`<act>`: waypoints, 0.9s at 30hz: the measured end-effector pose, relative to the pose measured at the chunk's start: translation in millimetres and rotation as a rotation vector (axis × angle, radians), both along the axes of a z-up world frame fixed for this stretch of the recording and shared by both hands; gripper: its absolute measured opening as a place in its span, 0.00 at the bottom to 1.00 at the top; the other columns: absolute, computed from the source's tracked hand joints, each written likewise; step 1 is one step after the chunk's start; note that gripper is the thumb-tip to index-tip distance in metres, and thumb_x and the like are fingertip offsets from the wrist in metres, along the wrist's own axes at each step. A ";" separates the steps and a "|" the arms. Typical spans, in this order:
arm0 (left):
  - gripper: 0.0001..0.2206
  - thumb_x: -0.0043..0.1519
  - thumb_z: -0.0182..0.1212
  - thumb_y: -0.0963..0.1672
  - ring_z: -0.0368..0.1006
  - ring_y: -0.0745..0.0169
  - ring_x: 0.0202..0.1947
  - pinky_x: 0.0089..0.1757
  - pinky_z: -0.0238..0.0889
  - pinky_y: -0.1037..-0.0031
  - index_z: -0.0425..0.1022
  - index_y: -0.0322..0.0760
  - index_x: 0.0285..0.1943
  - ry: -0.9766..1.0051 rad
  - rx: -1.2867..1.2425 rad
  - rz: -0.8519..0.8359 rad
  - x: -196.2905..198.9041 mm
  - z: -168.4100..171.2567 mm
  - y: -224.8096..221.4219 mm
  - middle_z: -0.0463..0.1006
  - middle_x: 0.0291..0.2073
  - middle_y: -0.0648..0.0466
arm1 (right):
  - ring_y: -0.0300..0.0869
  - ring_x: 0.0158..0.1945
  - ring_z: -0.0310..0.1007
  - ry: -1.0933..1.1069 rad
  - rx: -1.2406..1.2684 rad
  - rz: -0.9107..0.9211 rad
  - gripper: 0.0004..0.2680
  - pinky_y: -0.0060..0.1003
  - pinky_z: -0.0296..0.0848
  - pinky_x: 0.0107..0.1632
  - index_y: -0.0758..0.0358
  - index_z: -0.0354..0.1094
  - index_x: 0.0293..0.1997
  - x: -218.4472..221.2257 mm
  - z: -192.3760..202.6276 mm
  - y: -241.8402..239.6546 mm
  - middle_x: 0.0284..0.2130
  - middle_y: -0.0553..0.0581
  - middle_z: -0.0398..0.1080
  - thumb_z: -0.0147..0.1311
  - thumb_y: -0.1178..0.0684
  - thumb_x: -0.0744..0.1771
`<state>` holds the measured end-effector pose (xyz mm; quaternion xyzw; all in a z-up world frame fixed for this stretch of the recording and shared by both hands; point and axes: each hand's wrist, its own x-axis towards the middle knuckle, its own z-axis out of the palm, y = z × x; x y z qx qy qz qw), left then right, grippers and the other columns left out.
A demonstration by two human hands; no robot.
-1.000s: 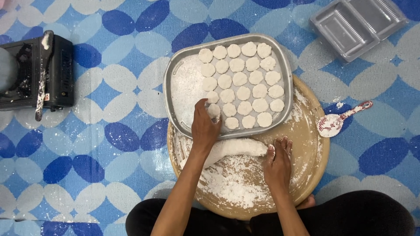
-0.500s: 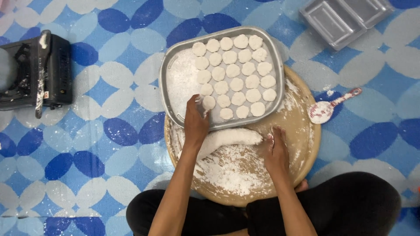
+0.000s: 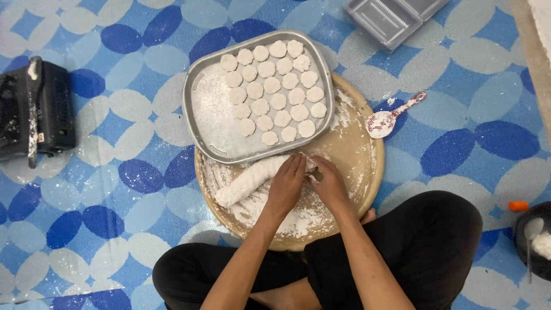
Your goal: Shaping small pieces of dough into uniform balls and placing them on a tray.
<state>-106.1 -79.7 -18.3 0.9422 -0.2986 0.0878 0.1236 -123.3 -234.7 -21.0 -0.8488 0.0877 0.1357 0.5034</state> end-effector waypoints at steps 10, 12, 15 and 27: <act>0.19 0.61 0.64 0.45 0.72 0.50 0.58 0.58 0.64 0.64 0.72 0.40 0.62 0.146 0.088 -0.084 33.3 -20.8 19.4 0.77 0.53 0.48 | 0.51 0.61 0.71 0.033 0.133 -0.066 0.16 0.42 0.72 0.59 0.58 0.73 0.57 11.0 -5.6 -5.4 0.54 0.57 0.72 0.64 0.57 0.64; 0.24 0.58 0.67 0.42 0.69 0.46 0.62 0.60 0.63 0.62 0.70 0.38 0.66 0.316 0.053 -0.101 34.8 -5.6 25.3 0.75 0.58 0.45 | 0.52 0.58 0.73 0.056 0.214 -0.114 0.18 0.41 0.75 0.57 0.59 0.74 0.55 11.5 -1.5 -6.6 0.53 0.59 0.73 0.70 0.54 0.60; 0.25 0.60 0.64 0.42 0.68 0.45 0.63 0.59 0.64 0.59 0.67 0.41 0.69 0.475 0.013 -0.017 36.6 18.4 20.5 0.74 0.59 0.46 | 0.58 0.58 0.72 0.006 0.493 -0.250 0.19 0.44 0.73 0.59 0.68 0.73 0.54 8.5 -8.1 -2.9 0.52 0.68 0.72 0.70 0.57 0.60; 0.32 0.49 0.75 0.48 0.71 0.55 0.55 0.55 0.66 0.66 0.70 0.43 0.64 0.042 0.228 -0.093 29.3 -13.1 11.7 0.77 0.53 0.54 | 0.44 0.46 0.79 0.125 0.485 -0.469 0.14 0.36 0.77 0.50 0.57 0.79 0.48 4.6 -13.3 7.9 0.40 0.60 0.79 0.69 0.53 0.59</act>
